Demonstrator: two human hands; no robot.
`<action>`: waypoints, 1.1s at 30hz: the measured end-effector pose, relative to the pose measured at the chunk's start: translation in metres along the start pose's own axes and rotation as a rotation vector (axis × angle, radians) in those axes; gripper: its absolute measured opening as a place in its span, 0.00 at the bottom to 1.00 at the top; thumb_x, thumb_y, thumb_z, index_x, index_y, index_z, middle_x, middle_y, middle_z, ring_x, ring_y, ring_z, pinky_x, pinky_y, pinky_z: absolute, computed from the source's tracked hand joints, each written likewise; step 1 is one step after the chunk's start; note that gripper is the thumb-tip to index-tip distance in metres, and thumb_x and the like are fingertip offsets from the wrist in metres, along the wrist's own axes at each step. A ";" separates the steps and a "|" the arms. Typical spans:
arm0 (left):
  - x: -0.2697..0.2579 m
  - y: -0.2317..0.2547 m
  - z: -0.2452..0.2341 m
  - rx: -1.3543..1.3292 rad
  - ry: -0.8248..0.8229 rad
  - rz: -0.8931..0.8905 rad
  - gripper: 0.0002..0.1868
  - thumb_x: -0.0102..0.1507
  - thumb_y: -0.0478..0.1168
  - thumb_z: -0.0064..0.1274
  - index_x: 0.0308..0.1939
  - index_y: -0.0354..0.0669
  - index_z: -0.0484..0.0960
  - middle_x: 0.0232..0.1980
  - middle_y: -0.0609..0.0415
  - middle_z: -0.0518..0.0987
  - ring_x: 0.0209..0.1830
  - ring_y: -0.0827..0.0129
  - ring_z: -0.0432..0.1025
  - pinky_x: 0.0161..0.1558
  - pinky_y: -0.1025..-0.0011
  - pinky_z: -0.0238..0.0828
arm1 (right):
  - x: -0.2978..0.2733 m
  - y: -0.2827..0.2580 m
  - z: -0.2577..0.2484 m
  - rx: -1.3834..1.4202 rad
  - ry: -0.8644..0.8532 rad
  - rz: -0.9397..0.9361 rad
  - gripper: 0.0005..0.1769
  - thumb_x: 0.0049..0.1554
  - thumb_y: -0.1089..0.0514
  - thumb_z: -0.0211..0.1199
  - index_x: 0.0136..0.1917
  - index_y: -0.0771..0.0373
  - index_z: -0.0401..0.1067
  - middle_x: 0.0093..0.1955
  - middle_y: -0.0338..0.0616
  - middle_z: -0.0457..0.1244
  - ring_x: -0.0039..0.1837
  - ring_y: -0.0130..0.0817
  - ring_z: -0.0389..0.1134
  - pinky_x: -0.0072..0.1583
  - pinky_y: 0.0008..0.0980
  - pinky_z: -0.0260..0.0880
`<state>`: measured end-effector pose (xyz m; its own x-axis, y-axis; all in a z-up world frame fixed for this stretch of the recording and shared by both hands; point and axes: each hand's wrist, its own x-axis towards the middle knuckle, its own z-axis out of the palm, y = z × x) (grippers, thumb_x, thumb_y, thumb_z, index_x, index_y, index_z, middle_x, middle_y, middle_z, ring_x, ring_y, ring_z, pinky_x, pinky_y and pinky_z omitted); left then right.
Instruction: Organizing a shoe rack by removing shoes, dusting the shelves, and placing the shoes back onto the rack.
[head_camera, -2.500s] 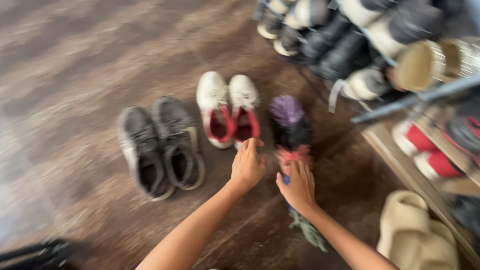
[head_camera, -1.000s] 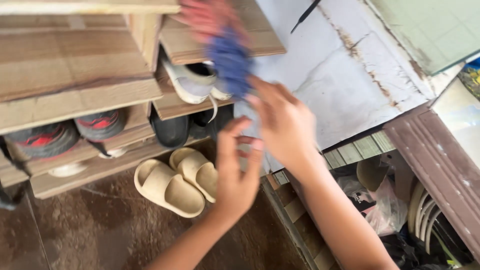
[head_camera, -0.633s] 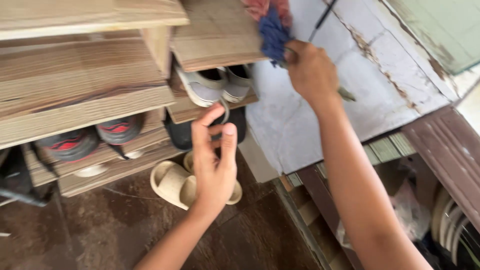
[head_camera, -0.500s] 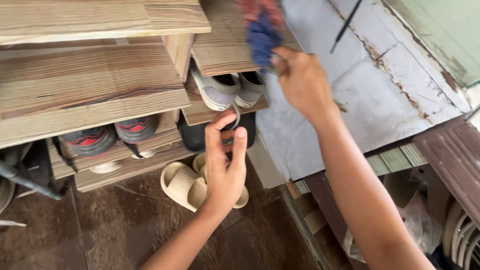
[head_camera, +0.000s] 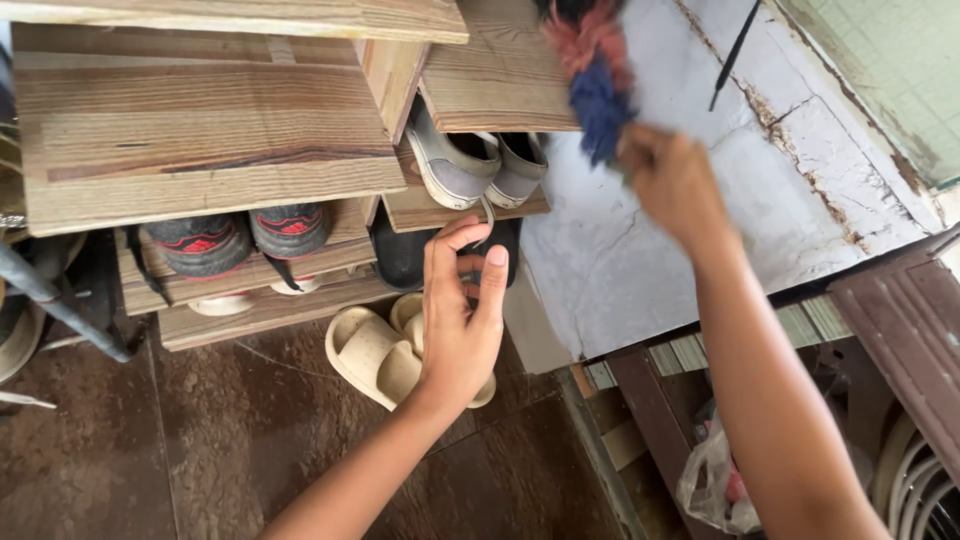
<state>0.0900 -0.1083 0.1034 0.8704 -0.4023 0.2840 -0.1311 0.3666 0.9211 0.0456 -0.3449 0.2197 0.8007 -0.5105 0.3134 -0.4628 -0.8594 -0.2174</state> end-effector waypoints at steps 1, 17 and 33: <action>-0.001 0.000 0.000 0.018 -0.004 0.018 0.22 0.72 0.50 0.49 0.63 0.38 0.71 0.67 0.50 0.70 0.46 0.75 0.71 0.45 0.77 0.72 | -0.018 -0.013 -0.005 0.054 -0.073 0.071 0.12 0.64 0.58 0.57 0.58 0.62 0.77 0.42 0.61 0.69 0.42 0.49 0.73 0.48 0.44 0.70; -0.017 -0.005 -0.016 -0.026 0.109 -0.024 0.24 0.71 0.51 0.52 0.63 0.38 0.72 0.52 0.52 0.73 0.42 0.73 0.72 0.40 0.75 0.72 | -0.295 0.044 0.043 0.100 0.176 -0.169 0.20 0.51 0.62 0.69 0.58 0.67 0.75 0.46 0.54 0.70 0.44 0.39 0.74 0.48 0.33 0.73; -0.005 -0.001 -0.100 0.154 0.271 -0.015 0.26 0.69 0.52 0.51 0.65 0.39 0.70 0.52 0.48 0.70 0.42 0.68 0.71 0.47 0.66 0.71 | -0.089 -0.163 0.073 -0.106 0.017 -0.365 0.15 0.66 0.50 0.62 0.62 0.57 0.78 0.43 0.58 0.69 0.42 0.60 0.70 0.44 0.52 0.70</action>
<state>0.1328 -0.0231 0.0743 0.9650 -0.1608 0.2073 -0.1692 0.2225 0.9602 0.0776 -0.1574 0.1601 0.9140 -0.1698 0.3685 -0.1856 -0.9826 0.0075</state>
